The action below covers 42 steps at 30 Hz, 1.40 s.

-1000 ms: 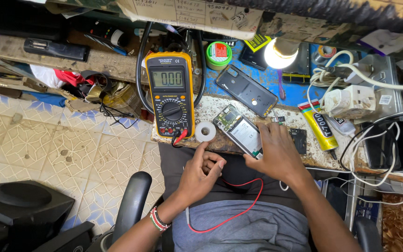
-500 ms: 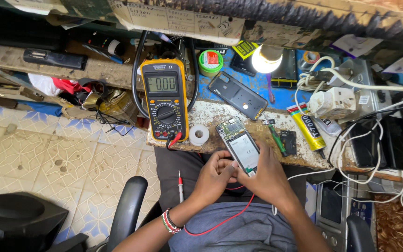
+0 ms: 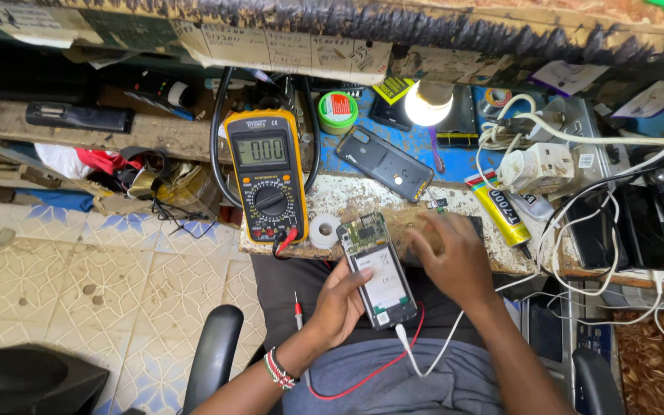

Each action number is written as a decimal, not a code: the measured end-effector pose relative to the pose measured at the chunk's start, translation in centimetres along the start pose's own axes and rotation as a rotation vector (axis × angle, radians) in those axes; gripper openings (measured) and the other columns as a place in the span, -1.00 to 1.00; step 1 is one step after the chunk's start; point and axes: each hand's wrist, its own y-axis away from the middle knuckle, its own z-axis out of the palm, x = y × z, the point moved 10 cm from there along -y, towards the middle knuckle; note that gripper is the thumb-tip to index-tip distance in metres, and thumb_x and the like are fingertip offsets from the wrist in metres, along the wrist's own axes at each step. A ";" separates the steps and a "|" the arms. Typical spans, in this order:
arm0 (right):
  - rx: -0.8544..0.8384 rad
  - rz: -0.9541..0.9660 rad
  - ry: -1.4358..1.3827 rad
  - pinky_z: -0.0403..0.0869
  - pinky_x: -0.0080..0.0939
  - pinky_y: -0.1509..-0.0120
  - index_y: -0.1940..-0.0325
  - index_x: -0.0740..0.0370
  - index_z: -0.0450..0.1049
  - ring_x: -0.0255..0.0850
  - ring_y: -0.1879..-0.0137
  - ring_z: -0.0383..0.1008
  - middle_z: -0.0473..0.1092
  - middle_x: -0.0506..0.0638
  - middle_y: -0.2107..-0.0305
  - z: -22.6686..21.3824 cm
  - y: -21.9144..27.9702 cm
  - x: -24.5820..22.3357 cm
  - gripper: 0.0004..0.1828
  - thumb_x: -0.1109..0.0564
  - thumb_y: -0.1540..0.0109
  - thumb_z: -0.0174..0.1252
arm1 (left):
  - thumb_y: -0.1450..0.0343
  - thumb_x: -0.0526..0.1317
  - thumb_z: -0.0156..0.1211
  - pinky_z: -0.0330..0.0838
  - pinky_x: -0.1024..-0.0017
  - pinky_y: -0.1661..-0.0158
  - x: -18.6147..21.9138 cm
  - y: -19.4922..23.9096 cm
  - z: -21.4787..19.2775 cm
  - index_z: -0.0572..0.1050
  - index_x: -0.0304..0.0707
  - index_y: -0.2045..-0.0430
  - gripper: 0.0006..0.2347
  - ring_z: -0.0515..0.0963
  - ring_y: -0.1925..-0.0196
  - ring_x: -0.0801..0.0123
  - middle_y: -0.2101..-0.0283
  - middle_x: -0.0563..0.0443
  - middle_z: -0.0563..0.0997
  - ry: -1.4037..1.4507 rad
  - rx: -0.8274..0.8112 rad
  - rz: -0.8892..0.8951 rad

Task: The person solders a wire to a component using a soldering iron and solder wire, then reassembles a disassembled smartphone by connecting the battery and placing the back cover. They test the phone by pressing buttons and connecting a charging cable.

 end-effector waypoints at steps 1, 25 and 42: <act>0.064 -0.081 0.103 0.40 0.01 -0.03 -0.09 0.14 0.54 0.04 0.09 0.43 0.43 0.03 0.27 0.1 -0.8 0.2 -0.65 -0.04 -0.28 0.23 | -0.37 -0.34 0.16 0.58 0.11 -0.01 0.1 0.1 -0.2 0.37 -0.37 -0.15 -0.59 0.63 -0.04 0.08 -0.05 -0.25 0.62 -0.002 -0.012 -0.008; 0.076 0.038 -0.050 0.40 -0.02 -0.07 -0.04 0.14 0.57 -0.02 0.02 0.44 0.47 0.05 0.19 0.5 1.7 0.6 -0.77 0.08 -0.34 0.12 | -0.38 -0.30 0.11 0.59 0.20 0.12 0.1 0.5 -1.1 0.42 -0.43 -0.12 -0.61 0.67 0.08 0.08 0.03 -0.28 0.65 -0.100 0.013 -0.073; -0.014 0.504 0.306 0.49 0.26 -0.15 -0.17 0.08 0.55 0.18 -0.06 0.54 0.47 0.01 0.15 -2.2 4.8 14.7 -0.53 -0.20 -0.29 0.32 | -0.39 -0.27 0.15 0.67 0.09 0.18 -0.1 0.1 -0.4 0.40 -0.43 -0.19 -0.56 0.72 0.10 -0.04 0.12 -0.41 0.66 -0.142 -0.044 0.006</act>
